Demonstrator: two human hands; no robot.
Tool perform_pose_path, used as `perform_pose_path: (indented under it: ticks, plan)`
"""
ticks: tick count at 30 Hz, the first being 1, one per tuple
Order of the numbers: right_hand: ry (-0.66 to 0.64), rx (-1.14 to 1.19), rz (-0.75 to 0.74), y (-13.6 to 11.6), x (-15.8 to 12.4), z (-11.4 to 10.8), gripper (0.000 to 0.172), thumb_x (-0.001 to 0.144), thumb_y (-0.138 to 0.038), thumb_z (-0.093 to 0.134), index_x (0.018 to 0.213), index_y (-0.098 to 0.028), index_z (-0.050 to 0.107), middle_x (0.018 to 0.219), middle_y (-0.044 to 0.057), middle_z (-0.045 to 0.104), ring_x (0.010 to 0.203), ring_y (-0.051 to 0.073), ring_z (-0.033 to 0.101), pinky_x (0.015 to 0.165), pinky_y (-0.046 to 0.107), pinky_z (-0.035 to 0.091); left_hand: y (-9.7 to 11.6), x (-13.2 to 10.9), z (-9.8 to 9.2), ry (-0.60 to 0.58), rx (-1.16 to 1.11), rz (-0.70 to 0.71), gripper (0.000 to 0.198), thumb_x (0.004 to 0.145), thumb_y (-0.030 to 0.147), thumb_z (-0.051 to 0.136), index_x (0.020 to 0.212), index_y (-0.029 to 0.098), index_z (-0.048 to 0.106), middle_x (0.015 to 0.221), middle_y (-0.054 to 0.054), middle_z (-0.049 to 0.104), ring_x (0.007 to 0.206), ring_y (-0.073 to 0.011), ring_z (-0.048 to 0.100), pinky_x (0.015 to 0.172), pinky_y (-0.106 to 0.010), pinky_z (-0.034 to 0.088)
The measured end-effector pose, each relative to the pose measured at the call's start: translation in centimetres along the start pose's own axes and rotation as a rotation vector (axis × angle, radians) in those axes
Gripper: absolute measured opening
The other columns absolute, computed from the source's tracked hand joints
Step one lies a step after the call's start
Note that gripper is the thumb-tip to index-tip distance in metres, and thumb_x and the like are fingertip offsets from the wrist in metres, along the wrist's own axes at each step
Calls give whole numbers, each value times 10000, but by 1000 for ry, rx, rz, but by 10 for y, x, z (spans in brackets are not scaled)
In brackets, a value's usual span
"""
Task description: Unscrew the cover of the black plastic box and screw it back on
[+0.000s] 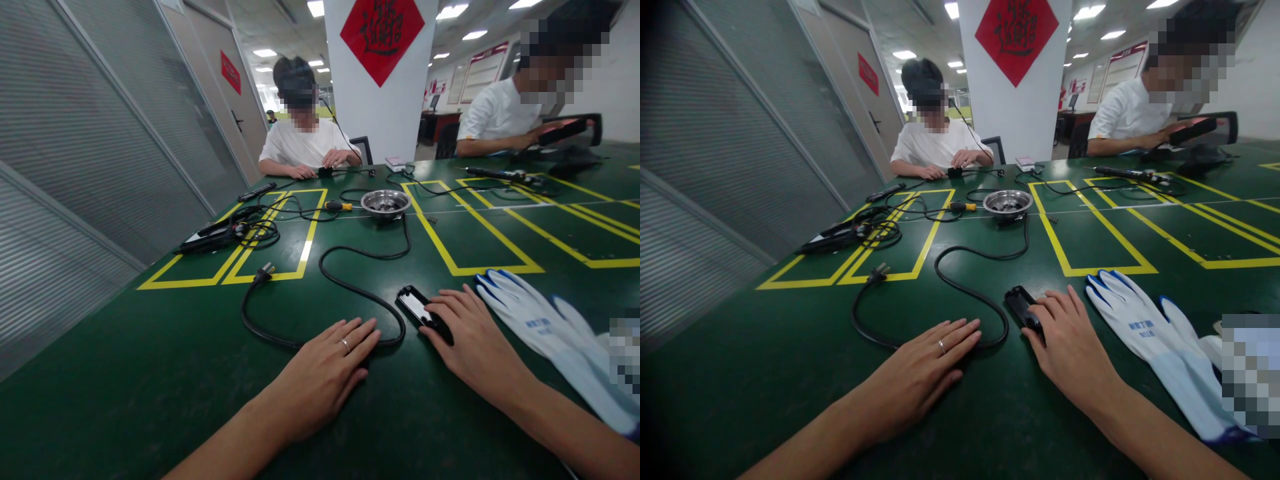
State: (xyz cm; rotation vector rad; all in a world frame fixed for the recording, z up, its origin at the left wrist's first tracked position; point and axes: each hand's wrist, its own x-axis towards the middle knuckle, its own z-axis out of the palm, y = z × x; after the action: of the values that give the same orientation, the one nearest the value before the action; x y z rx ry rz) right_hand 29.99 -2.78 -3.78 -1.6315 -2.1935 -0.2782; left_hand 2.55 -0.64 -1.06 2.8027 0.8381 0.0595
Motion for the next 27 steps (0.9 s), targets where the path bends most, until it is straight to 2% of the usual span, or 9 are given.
perform_pose_path:
  ticks: [9, 11, 14, 17, 19, 21, 24, 25, 27]
  plan:
    - [77, 60, 4, 0, -1, -1, 300, 821, -338, 590, 1082, -192, 597, 1103, 61, 621, 1115, 222, 527, 1094, 533, 318, 0, 0, -3, 41, -32, 13, 546, 980, 324, 440, 1477, 240, 229, 1535, -36, 281, 1390, -243, 305, 1148, -469, 274]
    - [118, 80, 10, 0, 0, -3, 297, 815, -338, 602, 1077, -199, 596, 1116, 58, 618, 1128, 218, 524, 1102, 534, 309, 0, -2, -4, 104, -44, -1, 508, 980, 316, 439, 1456, 226, 286, 1520, -40, 315, 1395, -241, 288, 1153, -471, 258]
    - [195, 106, 23, -1, 1, -11, 290, 811, -335, 615, 1072, -210, 594, 1156, 57, 603, 1168, 208, 508, 1119, 515, 301, -2, -5, -8, 263, -124, -29, 405, 973, 276, 450, 1372, 208, 430, 1459, -56, 411, 1374, -236, 310, 1139, -447, 282]
    - [284, 223, 54, -9, 0, -26, 266, 805, -292, 632, 1061, -229, 598, 1204, 48, 587, 1182, 190, 511, 1107, 469, 348, -1, -6, -11, 385, -332, -70, 291, 961, 244, 473, 1237, 214, 561, 1336, -67, 526, 1273, -230, 436, 1074, -412, 366]
    - [295, 375, 58, -22, -4, -35, 248, 804, -247, 634, 1049, -245, 599, 1224, 37, 582, 1162, 170, 536, 1054, 406, 427, 5, -5, -11, 412, -551, -143, 270, 949, 268, 513, 1207, 234, 584, 1278, -60, 566, 1206, -229, 500, 1038, -406, 399]
    - [250, 508, 13, -37, -9, -40, 237, 802, -221, 634, 1033, -256, 594, 1226, 26, 586, 1128, 146, 567, 979, 326, 492, 14, -2, -9, 401, -845, -205, 354, 921, 325, 574, 1267, 258, 537, 1281, -55, 570, 1185, -239, 526, 1026, -410, 414]
    - [150, 601, -90, -58, -18, -41, 258, 795, -231, 647, 1039, -271, 571, 1227, 5, 590, 1102, 109, 589, 910, 222, 519, 24, 0, -9, 396, -1266, -185, 454, 893, 377, 612, 1307, 246, 478, 1279, -72, 577, 1168, -256, 551, 1000, -402, 444]
    - [120, 607, -105, -62, -20, -40, 288, 792, -246, 652, 1064, -275, 559, 1232, 0, 590, 1105, 102, 588, 907, 206, 516, 25, -1, -11, 414, -1328, -180, 439, 899, 378, 603, 1295, 236, 481, 1260, -79, 586, 1152, -258, 563, 984, -399, 457]
    - [88, 596, -90, -63, -22, -38, 352, 796, -278, 651, 1127, -275, 531, 1244, 3, 583, 1124, 100, 576, 931, 207, 503, 20, -5, -21, 471, -1288, -197, 426, 916, 361, 578, 1307, 240, 461, 1236, -86, 587, 1114, -254, 584, 951, -395, 478]
